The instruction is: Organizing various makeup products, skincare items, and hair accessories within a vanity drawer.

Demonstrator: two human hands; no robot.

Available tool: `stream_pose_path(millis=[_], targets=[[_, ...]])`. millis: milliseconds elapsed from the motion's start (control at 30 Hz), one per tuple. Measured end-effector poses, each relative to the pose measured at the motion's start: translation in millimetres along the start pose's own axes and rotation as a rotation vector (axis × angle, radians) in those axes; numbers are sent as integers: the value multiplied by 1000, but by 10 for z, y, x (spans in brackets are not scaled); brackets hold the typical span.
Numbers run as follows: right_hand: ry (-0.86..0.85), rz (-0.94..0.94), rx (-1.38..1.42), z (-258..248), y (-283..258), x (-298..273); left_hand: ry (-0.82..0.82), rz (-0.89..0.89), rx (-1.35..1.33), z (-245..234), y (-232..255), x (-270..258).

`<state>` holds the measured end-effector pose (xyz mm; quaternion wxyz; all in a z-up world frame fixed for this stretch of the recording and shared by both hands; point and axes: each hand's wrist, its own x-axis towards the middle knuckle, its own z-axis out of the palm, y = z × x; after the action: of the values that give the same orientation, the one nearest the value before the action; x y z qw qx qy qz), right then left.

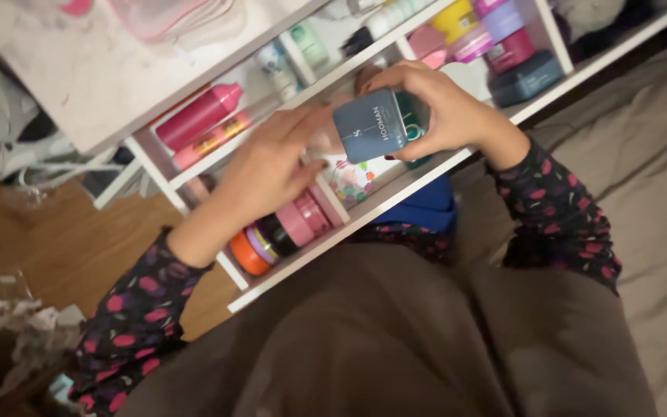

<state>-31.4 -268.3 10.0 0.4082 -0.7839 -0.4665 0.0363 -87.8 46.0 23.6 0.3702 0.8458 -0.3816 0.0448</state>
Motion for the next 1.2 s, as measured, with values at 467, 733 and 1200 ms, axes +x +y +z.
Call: stream_pose_path(millis=[467,733,1200], targets=[[755,395,147,-606,172,-1111,-104,-13,-259,955,-281,1341],[849,535,-171,-459,357,-1543,-312,183,32,1503,-273,1738],[1177,452,205,-309,543,-1721,-515,164,-44,1616,-151,1925]])
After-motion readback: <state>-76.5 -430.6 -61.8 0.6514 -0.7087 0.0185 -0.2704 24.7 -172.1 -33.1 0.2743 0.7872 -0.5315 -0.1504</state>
